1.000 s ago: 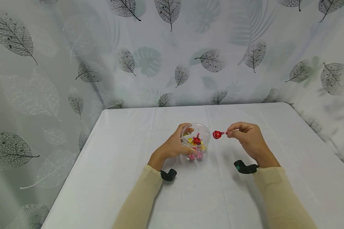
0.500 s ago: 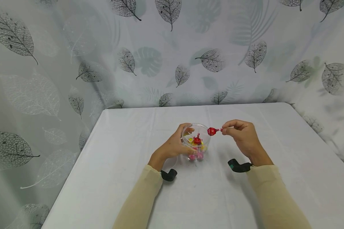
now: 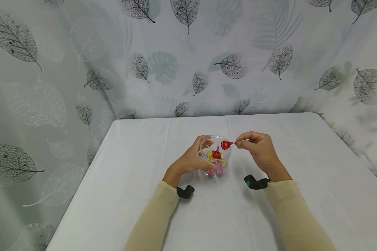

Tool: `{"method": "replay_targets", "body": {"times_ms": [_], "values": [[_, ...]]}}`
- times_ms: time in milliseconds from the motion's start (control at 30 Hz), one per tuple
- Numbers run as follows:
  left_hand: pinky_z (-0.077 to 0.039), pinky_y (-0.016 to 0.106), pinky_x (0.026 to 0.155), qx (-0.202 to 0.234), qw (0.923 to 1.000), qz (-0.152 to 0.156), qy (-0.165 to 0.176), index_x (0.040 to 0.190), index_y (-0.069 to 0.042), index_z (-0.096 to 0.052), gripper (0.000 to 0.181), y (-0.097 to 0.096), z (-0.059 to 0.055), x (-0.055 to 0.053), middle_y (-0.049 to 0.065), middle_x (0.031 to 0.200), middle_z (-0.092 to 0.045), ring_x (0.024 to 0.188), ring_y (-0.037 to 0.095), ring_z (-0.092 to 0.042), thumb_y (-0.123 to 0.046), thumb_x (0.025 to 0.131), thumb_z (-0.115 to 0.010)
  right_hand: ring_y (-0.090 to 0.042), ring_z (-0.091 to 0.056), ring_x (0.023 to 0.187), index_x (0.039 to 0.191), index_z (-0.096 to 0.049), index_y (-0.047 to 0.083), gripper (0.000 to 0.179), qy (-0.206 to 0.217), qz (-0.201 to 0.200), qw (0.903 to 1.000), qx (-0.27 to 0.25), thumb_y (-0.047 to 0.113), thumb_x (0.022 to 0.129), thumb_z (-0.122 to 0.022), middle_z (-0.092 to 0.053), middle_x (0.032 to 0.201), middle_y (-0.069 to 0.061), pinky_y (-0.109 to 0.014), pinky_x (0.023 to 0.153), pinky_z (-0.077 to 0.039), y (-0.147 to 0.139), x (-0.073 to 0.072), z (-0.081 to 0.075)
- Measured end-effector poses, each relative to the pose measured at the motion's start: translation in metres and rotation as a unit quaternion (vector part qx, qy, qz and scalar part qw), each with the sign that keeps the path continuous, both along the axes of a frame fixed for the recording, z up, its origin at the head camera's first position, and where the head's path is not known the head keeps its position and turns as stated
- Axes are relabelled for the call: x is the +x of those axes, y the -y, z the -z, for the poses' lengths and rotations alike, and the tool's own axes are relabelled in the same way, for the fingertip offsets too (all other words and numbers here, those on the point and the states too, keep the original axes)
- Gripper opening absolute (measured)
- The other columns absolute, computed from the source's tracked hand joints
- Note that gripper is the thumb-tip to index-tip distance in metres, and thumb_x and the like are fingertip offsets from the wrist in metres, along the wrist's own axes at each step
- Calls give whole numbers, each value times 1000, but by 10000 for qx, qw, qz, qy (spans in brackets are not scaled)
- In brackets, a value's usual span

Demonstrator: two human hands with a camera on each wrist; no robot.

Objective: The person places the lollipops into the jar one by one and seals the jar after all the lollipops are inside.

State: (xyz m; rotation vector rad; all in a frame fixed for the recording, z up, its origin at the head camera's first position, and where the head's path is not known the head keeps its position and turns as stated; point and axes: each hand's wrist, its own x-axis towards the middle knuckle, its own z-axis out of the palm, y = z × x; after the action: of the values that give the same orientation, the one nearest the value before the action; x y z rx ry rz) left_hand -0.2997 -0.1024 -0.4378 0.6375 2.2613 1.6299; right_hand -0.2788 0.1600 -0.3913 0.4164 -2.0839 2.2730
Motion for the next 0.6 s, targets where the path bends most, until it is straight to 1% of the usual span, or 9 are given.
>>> {"method": "replay_targets", "body": {"times_ms": [167,267,400,600], "values": [[-35,55,118,-10,10000,-17,11,158,-23,-28,105,0,0,0,8,160,-44,146,21,-40,-15,77,-94,-15,-65,88,89,-77,3,17,-46,23,9998,179,-6,95,-63,-73,89,2,-24,85,-57,5,-2,0],[-35,56,118,9,10000,3,7,158,-22,-27,104,-1,-1,1,11,160,-43,147,21,-40,-14,78,-93,-15,-65,89,90,-77,3,16,-51,17,9996,284,-5,95,-64,-73,89,3,-24,85,-57,7,-1,-1],[-36,55,118,47,10000,22,3,158,-22,-27,104,0,-1,1,11,160,-43,147,23,-40,-12,78,-93,-15,-65,90,91,-77,4,15,-22,-1,9992,398,-4,95,-65,-73,89,3,-24,87,-56,10,-1,-1],[-36,56,118,59,10000,43,23,158,-23,-27,103,0,0,1,11,161,-42,148,28,-40,-13,78,-93,-16,-64,91,95,-75,-4,9,-17,7,9985,556,-3,95,-66,-73,89,3,-24,87,-56,12,-1,-1]]}}
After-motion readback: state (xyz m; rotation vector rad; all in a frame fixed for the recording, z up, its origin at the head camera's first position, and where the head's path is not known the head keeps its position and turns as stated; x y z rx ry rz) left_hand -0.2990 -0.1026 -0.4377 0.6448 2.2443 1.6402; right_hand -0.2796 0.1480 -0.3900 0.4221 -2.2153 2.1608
